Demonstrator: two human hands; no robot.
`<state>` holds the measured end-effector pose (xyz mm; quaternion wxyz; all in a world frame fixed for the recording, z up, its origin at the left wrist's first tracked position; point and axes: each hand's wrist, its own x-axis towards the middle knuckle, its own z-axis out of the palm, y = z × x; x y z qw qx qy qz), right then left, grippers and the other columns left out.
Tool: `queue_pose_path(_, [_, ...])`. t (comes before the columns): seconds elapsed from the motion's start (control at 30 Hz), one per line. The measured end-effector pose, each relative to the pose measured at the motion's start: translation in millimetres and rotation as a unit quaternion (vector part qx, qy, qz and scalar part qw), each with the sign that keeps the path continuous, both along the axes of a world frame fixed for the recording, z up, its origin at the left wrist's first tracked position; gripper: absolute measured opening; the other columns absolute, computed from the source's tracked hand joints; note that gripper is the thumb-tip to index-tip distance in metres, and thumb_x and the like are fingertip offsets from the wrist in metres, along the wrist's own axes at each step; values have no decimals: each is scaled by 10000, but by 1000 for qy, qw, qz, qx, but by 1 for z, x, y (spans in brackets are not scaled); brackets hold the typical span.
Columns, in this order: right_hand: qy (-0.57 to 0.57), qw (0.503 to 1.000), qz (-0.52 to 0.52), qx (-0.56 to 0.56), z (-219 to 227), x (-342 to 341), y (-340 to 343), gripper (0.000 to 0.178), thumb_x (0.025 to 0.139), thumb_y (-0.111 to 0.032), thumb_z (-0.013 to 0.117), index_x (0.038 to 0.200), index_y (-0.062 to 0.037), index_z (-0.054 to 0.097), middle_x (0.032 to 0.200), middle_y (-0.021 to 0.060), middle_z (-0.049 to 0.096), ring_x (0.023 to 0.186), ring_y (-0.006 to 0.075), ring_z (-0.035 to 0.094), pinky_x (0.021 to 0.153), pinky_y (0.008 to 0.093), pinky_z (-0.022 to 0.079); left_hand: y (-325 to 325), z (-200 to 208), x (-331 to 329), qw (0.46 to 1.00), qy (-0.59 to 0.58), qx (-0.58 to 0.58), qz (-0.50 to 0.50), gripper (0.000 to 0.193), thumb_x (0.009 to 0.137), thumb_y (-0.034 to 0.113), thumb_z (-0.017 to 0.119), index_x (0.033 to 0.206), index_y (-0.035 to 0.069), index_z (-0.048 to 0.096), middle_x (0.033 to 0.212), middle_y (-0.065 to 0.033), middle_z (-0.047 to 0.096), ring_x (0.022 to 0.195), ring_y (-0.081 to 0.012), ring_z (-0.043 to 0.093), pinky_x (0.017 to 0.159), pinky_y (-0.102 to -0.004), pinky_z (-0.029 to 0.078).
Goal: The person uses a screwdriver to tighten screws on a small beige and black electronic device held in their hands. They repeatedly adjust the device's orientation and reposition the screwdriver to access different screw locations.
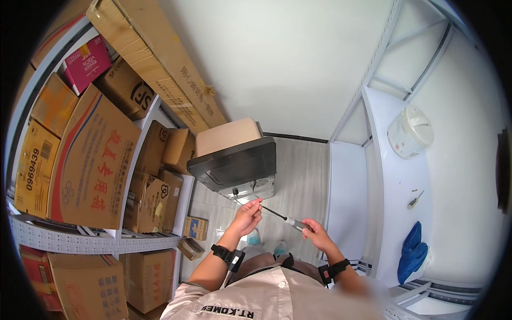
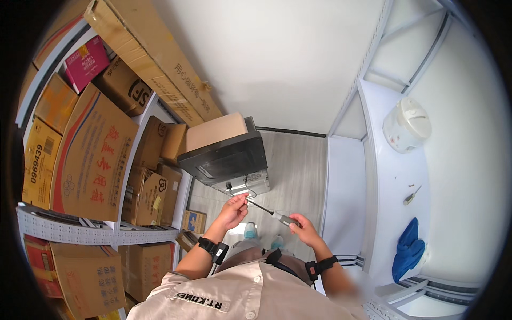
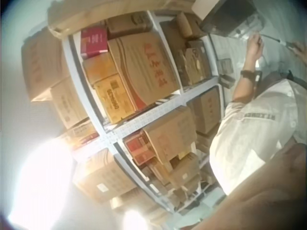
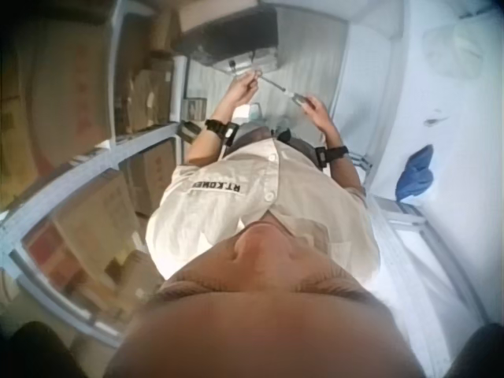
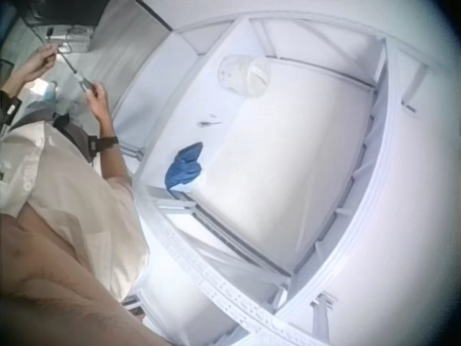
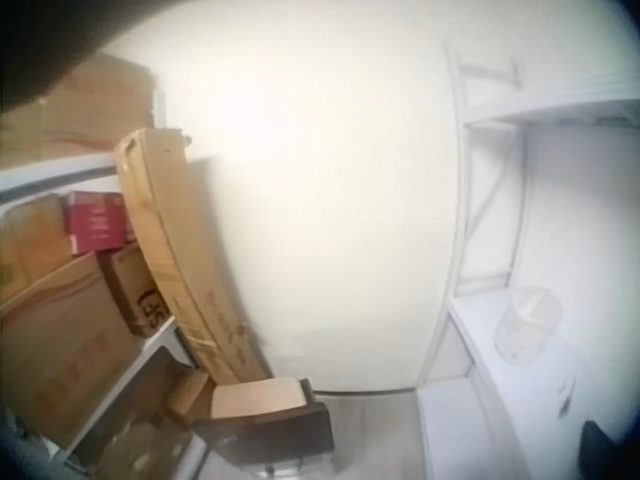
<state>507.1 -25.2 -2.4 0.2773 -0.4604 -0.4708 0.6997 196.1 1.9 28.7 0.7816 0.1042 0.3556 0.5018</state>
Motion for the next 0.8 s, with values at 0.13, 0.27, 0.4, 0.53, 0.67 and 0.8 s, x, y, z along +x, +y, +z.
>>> queue_pose_path(0.13, [9, 1000, 8, -7, -2, 12, -2, 273, 941, -102, 543, 1200, -27, 496, 894, 20, 562, 770, 107, 546, 747, 269, 471, -8, 0, 5, 1000, -4, 27, 3, 103, 957, 153, 563, 1003, 63, 583, 816, 30, 557, 594, -58, 383, 548, -203, 346])
queue_pose_path(0.27, [39, 999, 14, -4, -3, 23, -2, 298, 932, -99, 566, 1217, -29, 514, 958, 24, 583, 756, 102, 556, 732, 265, 478, -13, 12, 15, 1000, 1, 17, 12, 99, 948, 148, 577, 991, 61, 599, 821, 26, 575, 604, -58, 402, 556, -203, 356])
queue_pose_path(0.4, [33, 999, 27, 12, 8, 23, 1, 281, 938, -93, 551, 1208, -27, 510, 957, 27, 579, 754, 103, 545, 721, 266, 475, -22, 13, 20, 1000, 15, 11, 22, 98, 938, 134, 592, 995, 60, 622, 825, 21, 591, 620, -68, 427, 567, -210, 374])
queue_pose_path(0.53, [39, 999, 23, 10, 14, 25, 3, 260, 938, -69, 537, 1192, -23, 507, 968, 32, 572, 753, 106, 530, 717, 264, 471, -28, 13, 25, 999, 18, 15, 37, 101, 933, 127, 601, 1001, 63, 639, 825, 18, 597, 634, -76, 444, 579, -215, 390])
queue_pose_path(0.67, [50, 998, 14, 20, 9, 28, 3, 284, 918, -74, 578, 1193, -27, 529, 949, 20, 588, 718, 96, 531, 683, 251, 469, -33, 13, 26, 998, 27, 26, 41, 103, 937, 139, 598, 1004, 69, 633, 836, 17, 596, 641, -73, 442, 584, -215, 389])
queue_pose_path(0.8, [39, 998, 30, 28, 6, 28, 2, 281, 915, -62, 570, 1190, -24, 525, 953, 22, 585, 722, 97, 529, 683, 253, 465, -37, 11, 24, 999, 24, 33, 33, 96, 950, 152, 580, 998, 75, 612, 856, 17, 589, 642, -71, 429, 590, -216, 389])
